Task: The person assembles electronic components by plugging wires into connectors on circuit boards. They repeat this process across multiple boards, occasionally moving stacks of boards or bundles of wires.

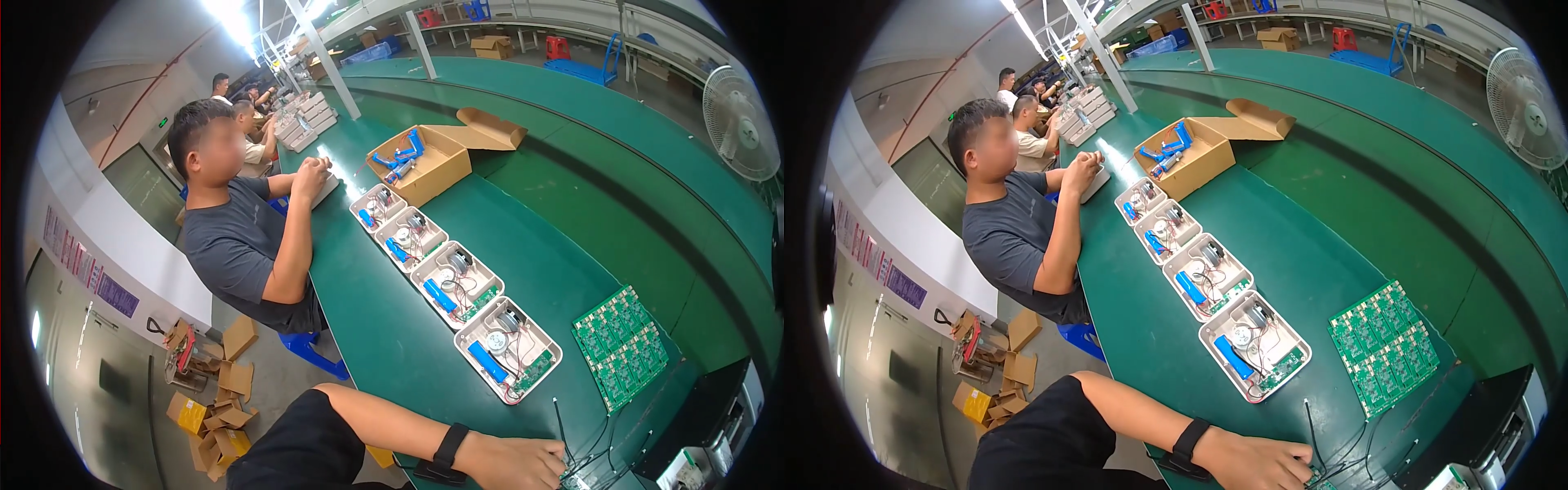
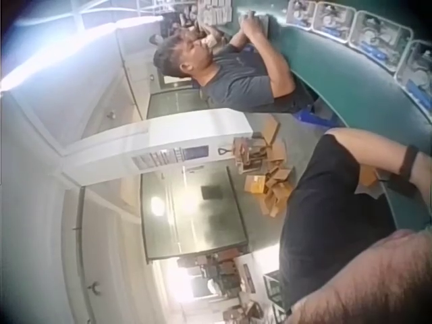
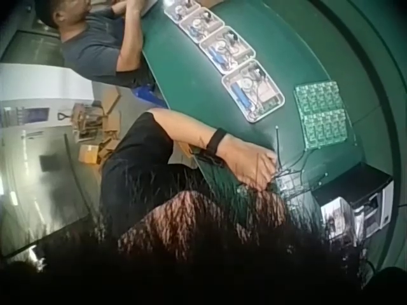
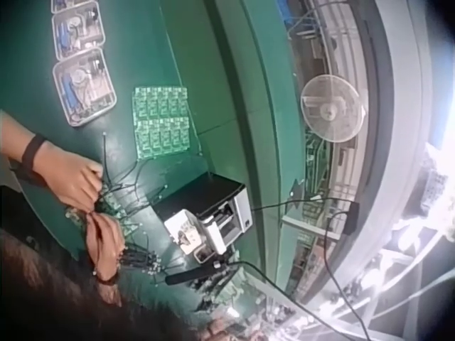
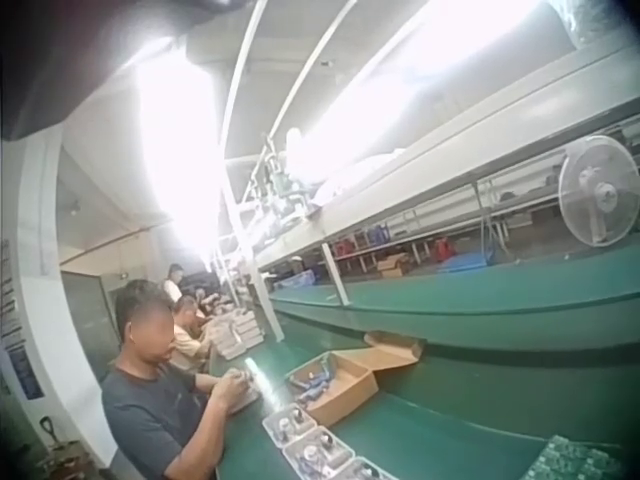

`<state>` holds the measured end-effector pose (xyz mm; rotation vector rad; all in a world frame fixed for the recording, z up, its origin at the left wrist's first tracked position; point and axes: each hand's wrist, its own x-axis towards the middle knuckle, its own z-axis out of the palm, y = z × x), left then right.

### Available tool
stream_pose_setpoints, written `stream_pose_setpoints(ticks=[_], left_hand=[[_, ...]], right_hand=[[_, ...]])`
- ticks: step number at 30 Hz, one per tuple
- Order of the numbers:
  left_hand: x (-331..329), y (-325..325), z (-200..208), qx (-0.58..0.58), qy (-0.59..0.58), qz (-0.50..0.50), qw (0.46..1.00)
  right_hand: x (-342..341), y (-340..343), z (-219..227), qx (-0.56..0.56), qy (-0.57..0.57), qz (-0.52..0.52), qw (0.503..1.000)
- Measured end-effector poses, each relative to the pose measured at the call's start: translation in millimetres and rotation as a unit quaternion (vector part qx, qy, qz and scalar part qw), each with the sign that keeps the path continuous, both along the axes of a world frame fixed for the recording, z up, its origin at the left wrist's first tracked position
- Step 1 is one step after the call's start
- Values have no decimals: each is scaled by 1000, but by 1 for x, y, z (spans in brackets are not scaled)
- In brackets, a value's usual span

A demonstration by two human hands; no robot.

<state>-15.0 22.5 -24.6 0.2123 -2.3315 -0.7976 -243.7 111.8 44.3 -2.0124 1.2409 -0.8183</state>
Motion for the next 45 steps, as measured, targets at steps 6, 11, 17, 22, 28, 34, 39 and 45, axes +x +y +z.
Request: stream_pose_setpoints(ticks=[6, 11, 17, 22, 28, 34, 39, 45], left_hand=[[-1, 2, 1, 36, 19, -1, 999], [-1, 2, 3, 41, 15, -13, 999], [1, 0, 3, 37, 15, -15, 999], [3, -2, 2, 42, -17, -26, 999], [3, 2, 3, 44, -30, -36, 998], [-3, 2, 14, 75, -132, -74, 986], [7, 6, 4, 53, -62, -38, 996], [21, -11, 17, 64, -86, -50, 993]], right_hand=[[-3, 1, -2, -9, 13, -2, 1000], [-2, 2, -2, -36, -9, 0, 999], [3, -1, -1, -22, 13, 4, 1000], [5, -3, 1, -31, -13, 15, 999], [4, 3, 3, -24, -2, 19, 1000], [-5, 10, 2, -14, 9, 2, 1000], [-8, 27, -6, 22, 21, -14, 999], [11, 9, -1, -2, 86, 16, 996]])
